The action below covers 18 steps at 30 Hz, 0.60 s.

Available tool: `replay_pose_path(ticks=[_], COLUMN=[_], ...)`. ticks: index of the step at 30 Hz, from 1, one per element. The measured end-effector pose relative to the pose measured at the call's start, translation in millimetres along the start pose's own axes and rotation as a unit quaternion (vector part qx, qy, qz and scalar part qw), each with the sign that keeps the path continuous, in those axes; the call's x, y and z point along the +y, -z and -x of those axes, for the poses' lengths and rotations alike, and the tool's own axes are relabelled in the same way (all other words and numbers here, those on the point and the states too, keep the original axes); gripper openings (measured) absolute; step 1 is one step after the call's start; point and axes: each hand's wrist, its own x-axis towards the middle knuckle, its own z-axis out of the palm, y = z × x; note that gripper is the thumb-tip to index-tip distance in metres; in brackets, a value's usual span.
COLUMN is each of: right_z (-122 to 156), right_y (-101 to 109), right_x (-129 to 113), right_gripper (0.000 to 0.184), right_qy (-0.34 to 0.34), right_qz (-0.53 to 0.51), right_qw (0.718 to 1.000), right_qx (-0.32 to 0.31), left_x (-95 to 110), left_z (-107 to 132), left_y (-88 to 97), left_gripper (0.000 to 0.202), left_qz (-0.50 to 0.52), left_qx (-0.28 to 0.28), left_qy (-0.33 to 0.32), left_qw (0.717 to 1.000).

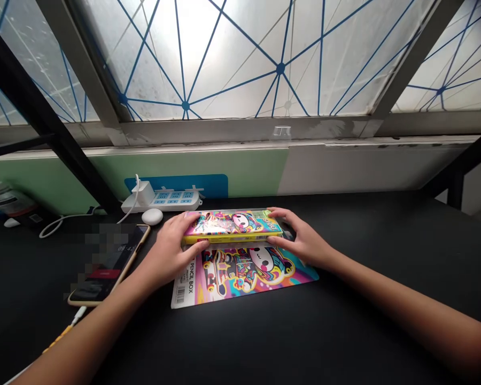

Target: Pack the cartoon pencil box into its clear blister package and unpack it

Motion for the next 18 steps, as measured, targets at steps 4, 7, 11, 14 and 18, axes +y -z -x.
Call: replay_pose_path(ticks=[4,7,11,14,18], right_z=[6.6,8.1,15.1,26.0,39.5], right_y=[-5.6,-3.8,1.6,1.7,-11.5], right_x=[4.4,5.1,-2.6,-16.8,-38.0], right_gripper=[0.041,0.036,0.027,0.025,0.022], right_qy=[0.01,0.041,0.165,0.276,0.33], right_qz=[0.076,0.152,0.233,0.235,0.204], right_qw=[0.997,0.988,0.956,0.93,0.919], right_qx=[-0.005,0.008,0.068,0.065,-0.069], left_x=[-4.7,-6.8,-5.1,0.6,7.7], left_z=[5.4,4.4,4.4,4.8,4.6], left_y=[-8.7,-10.5,-7.7,-5.9,-8.7], left_gripper=[0.06,0.059,0.062,0.068,0.06], left_qz=[0.001,-0.053,-0.132,-0.16,-0.177], left_qx=[-0.057,-0.083,-0.063,-0.047,-0.057], left_qy=[0.039,0.031,-0.014,-0.048,-0.076], left_qw=[0.998,0.995,0.989,0.985,0.98])
